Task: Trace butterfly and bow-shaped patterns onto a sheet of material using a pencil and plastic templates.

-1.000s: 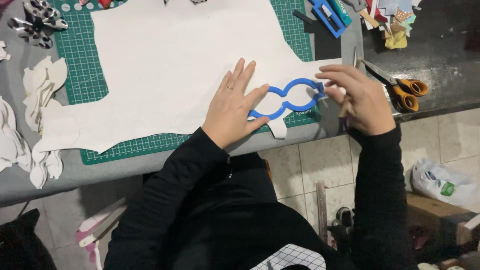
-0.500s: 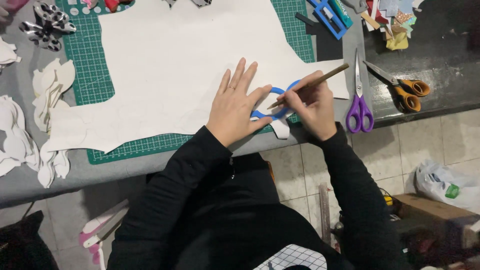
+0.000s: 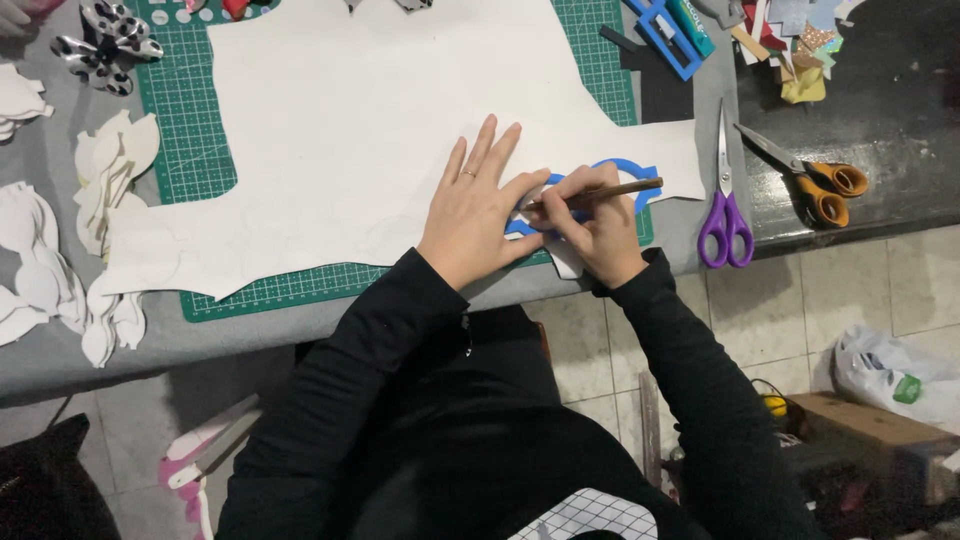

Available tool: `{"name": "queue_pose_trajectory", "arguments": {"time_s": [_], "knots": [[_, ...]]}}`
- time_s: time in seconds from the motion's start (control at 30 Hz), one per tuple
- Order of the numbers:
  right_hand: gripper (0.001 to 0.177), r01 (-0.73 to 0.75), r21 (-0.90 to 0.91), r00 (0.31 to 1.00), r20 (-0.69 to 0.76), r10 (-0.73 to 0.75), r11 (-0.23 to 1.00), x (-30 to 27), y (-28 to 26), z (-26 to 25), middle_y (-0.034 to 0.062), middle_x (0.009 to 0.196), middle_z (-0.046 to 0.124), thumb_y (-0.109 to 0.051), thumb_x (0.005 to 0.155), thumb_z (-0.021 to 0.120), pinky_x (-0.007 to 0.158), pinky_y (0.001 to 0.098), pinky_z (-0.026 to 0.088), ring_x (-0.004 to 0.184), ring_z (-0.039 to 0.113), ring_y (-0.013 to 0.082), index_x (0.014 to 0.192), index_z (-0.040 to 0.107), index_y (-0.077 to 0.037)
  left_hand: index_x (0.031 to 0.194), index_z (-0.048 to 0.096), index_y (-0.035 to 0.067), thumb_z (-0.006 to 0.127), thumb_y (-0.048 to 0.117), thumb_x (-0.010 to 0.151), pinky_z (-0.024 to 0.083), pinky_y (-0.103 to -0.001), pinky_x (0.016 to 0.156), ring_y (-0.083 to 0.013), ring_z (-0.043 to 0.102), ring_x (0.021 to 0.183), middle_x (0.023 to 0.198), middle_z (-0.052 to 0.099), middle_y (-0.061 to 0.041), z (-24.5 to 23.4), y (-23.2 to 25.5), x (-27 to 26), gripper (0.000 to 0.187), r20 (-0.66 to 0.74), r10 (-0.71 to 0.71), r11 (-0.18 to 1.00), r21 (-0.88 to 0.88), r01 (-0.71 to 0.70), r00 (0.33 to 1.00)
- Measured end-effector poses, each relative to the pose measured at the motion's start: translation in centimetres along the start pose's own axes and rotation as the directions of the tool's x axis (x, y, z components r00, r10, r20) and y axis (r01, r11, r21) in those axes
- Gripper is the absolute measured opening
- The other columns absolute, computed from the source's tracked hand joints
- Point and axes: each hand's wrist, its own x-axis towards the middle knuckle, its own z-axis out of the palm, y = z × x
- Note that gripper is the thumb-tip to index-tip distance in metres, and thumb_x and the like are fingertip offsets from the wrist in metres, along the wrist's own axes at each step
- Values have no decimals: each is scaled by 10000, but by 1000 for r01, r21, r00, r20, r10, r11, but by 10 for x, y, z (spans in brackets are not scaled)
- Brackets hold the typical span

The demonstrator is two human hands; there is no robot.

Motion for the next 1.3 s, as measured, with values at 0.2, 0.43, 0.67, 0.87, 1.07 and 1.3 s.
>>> {"name": "queue_pose_trajectory", "arguments": {"time_s": [0.2, 0.43, 0.67, 0.87, 1.07, 1.3], "knots": [[229, 108, -179, 994, 48, -101, 978, 0, 2, 1, 129, 976, 687, 14, 1012, 708, 738, 284, 599, 867, 746, 203, 1059, 484, 2, 1319, 685, 213, 862, 417, 726, 206, -600, 1238, -398, 196, 1552, 1609, 353, -210, 2, -1, 0, 651, 10, 6, 1000, -3, -6, 1000], [207, 29, -110, 994, 109, -17, 993, 6, -4, -6, 94, 973, 680, -16, 1037, 682, 732, 255, 593, 865, 747, 168, 1065, 477, -8, 1328, 686, 223, 865, 400, 716, 209, -594, 1248, -384, 205, 1557, 1611, 360, -197, -1, 1, 0, 662, 12, 0, 1000, 19, 0, 1000], [203, -37, -68, 989, 140, 46, 997, 12, -11, -14, 84, 970, 677, -41, 1060, 642, 744, 263, 633, 874, 767, 158, 1076, 442, -7, 1315, 682, 218, 878, 457, 715, 200, -610, 1234, -389, 200, 1548, 1602, 362, -202, -1, 2, 0, 676, 13, -3, 1000, 21, 3, 1000], [209, -102, 36, 978, 187, 93, 994, 15, -10, -20, 83, 955, 667, -44, 1064, 637, 753, 271, 641, 873, 759, 153, 1064, 430, -22, 1322, 677, 223, 871, 477, 729, 202, -605, 1243, -389, 199, 1556, 1606, 363, -193, -2, 2, -2, 674, 3, 5, 1000, 18, -5, 1000], [203, -170, -240, 879, 401, 257, 956, 41, -33, -57, 80, 892, 720, -132, 1019, 665, 706, 270, 624, 804, 763, 150, 1028, 486, -38, 1332, 673, 238, 851, 520, 754, 195, -610, 1238, -395, 188, 1553, 1605, 362, -203, -1, 1, -1, 668, 21, 7, 999, 51, -8, 1000], [238, -171, -301, 829, 470, 303, 938, 67, -26, -79, 50, 890, 724, -194, 1010, 657, 680, 256, 583, 754, 726, 131, 1040, 463, -60, 1325, 677, 244, 846, 549, 734, 175, -620, 1230, -406, 180, 1546, 1598, 357, -219, 0, 1, 1, 686, 54, -15, 997, 76, 11, 998]]}}
